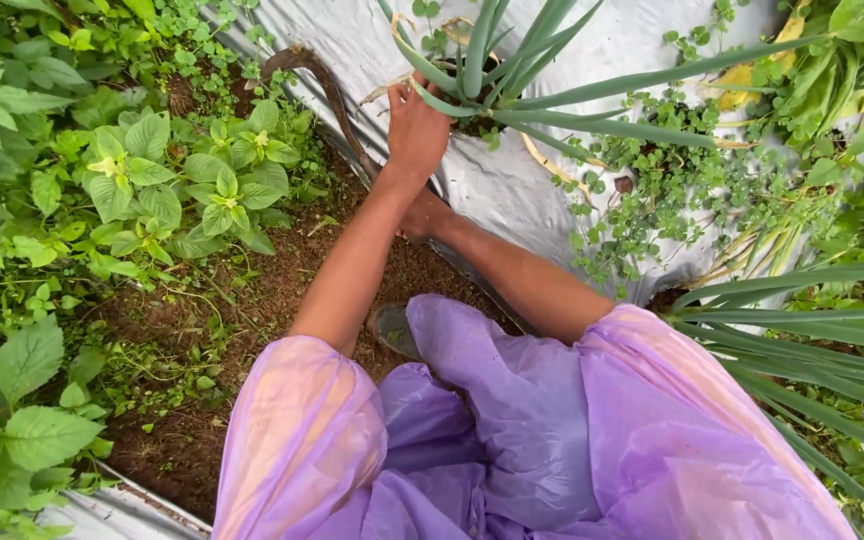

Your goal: The person uses a small hand hoe to loosen the soil and remove weeds from a garden bed covered with white plastic mulch. They pull the uprooted weeds by hand and toss them aside, working along the edge of the plastic sheeting.

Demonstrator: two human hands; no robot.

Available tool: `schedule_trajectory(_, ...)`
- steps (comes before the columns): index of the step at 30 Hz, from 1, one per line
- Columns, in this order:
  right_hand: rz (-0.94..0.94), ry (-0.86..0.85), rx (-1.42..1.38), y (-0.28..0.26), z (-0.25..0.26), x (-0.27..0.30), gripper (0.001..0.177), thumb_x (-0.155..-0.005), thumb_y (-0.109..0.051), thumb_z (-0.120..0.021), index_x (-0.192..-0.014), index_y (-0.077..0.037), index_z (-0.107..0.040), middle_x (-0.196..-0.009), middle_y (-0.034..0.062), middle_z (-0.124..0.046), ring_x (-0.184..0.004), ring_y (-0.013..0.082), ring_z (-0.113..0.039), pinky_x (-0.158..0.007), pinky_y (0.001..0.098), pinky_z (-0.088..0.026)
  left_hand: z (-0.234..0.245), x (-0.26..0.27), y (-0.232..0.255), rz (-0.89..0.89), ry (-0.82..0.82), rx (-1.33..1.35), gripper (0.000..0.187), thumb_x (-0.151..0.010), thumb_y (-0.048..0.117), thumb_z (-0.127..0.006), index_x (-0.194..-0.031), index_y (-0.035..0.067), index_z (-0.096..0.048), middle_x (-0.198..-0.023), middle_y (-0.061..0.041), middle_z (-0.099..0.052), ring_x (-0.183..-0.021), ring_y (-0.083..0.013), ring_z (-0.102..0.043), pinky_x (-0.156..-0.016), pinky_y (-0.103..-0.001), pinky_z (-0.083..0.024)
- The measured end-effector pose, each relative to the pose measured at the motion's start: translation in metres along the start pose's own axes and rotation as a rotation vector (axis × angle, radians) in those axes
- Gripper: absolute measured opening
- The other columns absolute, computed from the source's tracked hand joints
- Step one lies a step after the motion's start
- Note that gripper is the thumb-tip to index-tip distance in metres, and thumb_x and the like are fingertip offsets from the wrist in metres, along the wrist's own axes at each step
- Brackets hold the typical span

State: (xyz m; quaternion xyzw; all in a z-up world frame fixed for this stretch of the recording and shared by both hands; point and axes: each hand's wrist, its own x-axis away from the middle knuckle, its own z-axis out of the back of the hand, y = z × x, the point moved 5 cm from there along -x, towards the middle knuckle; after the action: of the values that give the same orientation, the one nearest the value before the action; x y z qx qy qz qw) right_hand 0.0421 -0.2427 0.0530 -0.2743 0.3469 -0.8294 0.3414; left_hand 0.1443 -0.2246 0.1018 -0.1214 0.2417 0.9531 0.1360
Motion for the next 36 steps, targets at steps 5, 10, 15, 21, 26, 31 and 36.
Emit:
schedule_trajectory(5,-0.123,-0.015,0.053,-0.016,0.011,-0.002,0.032,-0.103,-0.007,-0.045,-0.127,-0.01,-0.025,-0.098,0.0278,-0.058,-0.076,0.0327,-0.062,-0.067,0.045,-0.053,0.015,0.009,-0.012,0.0,-0.064,0.082,0.013,-0.095,0.008,-0.079,-0.104,0.011,-0.086,-0.126,-0.014,-0.077,-0.128,-0.0376,-0.06,-0.109,-0.056,-0.038)
schedule_trajectory(10,-0.378,0.001,-0.234,-0.034,0.022,0.005,0.048,-0.109,-0.036,-0.044,-0.134,0.005,-0.041,-0.066,0.0151,-0.073,-0.048,0.0255,-0.072,-0.05,0.0419,-0.059,0.035,0.016,-0.05,-0.018,0.115,0.542,0.016,-0.095,-0.011,-0.071,-0.106,-0.005,-0.081,-0.102,-0.019,-0.08,-0.101,-0.0315,-0.075,-0.097,-0.037,-0.068)
schedule_trajectory(15,-0.382,0.053,-0.233,-0.031,0.018,0.002,0.068,-0.106,-0.04,-0.045,-0.15,0.01,-0.028,-0.067,0.0181,-0.071,-0.048,0.0262,-0.071,-0.046,0.0411,-0.061,0.058,0.023,-0.071,0.116,0.282,0.788,0.024,-0.096,-0.012,-0.068,-0.114,-0.002,-0.079,-0.099,-0.011,-0.079,-0.092,-0.023,-0.079,-0.091,-0.037,-0.068)
schedule_trajectory(21,-0.05,0.118,-0.011,-0.021,0.007,-0.006,0.035,-0.11,-0.019,-0.036,-0.102,0.0,-0.065,-0.06,0.015,-0.065,-0.065,0.0345,-0.075,-0.082,0.055,-0.056,0.048,0.016,-0.001,-0.124,-0.199,0.0,0.034,-0.091,-0.009,-0.072,-0.115,0.013,-0.082,-0.142,-0.018,-0.07,-0.147,-0.0368,-0.048,-0.124,-0.06,-0.032)
schedule_trajectory(26,-0.059,0.05,0.002,-0.03,0.015,-0.005,0.033,-0.11,-0.022,-0.03,-0.132,0.0,-0.041,-0.109,0.0254,-0.052,-0.1,0.0404,-0.052,-0.092,0.0535,-0.042,0.016,0.008,-0.011,-0.277,-0.288,-0.396,0.017,-0.093,0.017,-0.076,-0.11,0.021,-0.08,-0.112,0.0,-0.079,-0.143,-0.0289,-0.047,-0.112,-0.057,-0.033)
schedule_trajectory(31,-0.154,0.028,-0.095,-0.022,0.01,-0.005,0.048,-0.106,-0.02,-0.029,-0.077,-0.004,-0.064,-0.055,0.0132,-0.066,-0.054,0.0287,-0.072,-0.067,0.0459,-0.06,0.006,0.008,-0.018,-0.259,-0.333,-0.504,0.003,-0.088,0.023,-0.082,-0.091,0.023,-0.084,-0.102,0.001,-0.081,-0.138,-0.0303,-0.051,-0.116,-0.059,-0.03)
schedule_trajectory(36,0.008,0.084,-0.142,-0.041,0.023,0.0,0.055,-0.103,-0.034,-0.025,-0.085,-0.003,-0.068,-0.049,0.0081,-0.063,-0.049,0.0263,-0.071,-0.057,0.0402,-0.058,0.016,0.014,-0.019,-0.396,0.16,-0.396,0.012,-0.076,0.005,-0.079,-0.069,0.013,-0.074,-0.086,-0.006,-0.066,-0.109,-0.031,-0.054,-0.094,-0.048,-0.043)
